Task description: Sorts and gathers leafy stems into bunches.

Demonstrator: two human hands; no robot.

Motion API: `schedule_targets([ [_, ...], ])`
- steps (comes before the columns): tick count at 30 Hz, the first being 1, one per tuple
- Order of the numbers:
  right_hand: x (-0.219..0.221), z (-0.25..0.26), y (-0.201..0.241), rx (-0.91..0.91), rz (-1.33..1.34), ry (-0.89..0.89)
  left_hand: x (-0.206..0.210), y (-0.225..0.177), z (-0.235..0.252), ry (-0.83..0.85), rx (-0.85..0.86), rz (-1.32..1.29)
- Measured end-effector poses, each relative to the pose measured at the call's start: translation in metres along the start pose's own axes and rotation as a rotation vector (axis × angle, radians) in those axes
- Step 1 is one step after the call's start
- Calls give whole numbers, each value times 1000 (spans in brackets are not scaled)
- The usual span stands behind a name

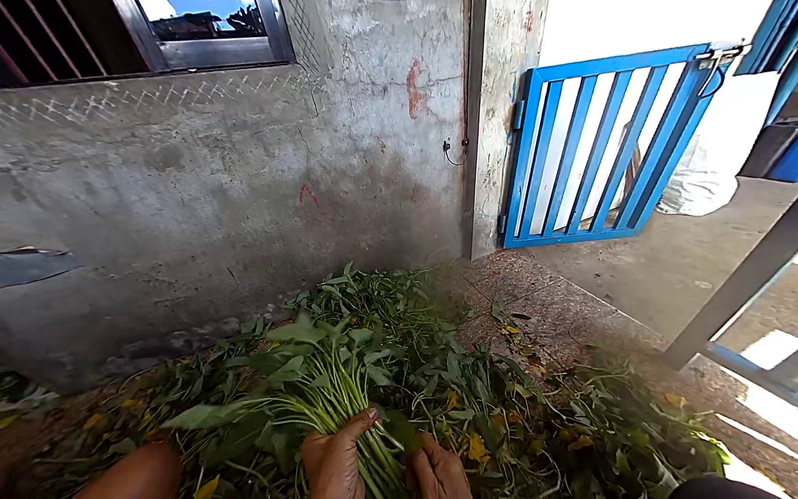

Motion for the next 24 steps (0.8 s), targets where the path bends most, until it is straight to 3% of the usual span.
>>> schedule_targets([
  [3,-7,-1,-33,230,-288,110,-9,-13,10,-67,87,-58],
  [6,-23,-6,-87,516,-626,465,-22,-31,24,-107,143,-107],
  [8,-36,-8,-93,589,-769,489,-25,-32,23,-113,154,-101],
  [10,-43,5,-71,417,-670,294,-22,-27,19,-94,153,-66],
  [12,-37,19,-35,131,-330,97,-15,-18,13,-61,129,-27],
  [14,-19,25,-1,-2,-75,94,-7,-8,5,-11,96,0],
  [15,-9,25,11,-50,-69,104,-3,-4,0,12,81,7],
  [18,11,19,15,-271,-370,-2,-4,-6,-1,5,115,13],
  [21,7,14,-31,-410,-694,-121,-26,-35,20,-115,230,-20],
  [22,-1,17,-58,-301,-728,-101,-36,-46,29,-154,259,-41],
  [24,-30,30,-116,150,-637,-14,-53,-60,41,-183,297,-66],
])
Point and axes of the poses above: each hand's wrist, its own z-axis towards the middle knuckle, its own x-axis out of the palm, y = z × x, the point moved 5 cm from there along z, towards the middle knuckle
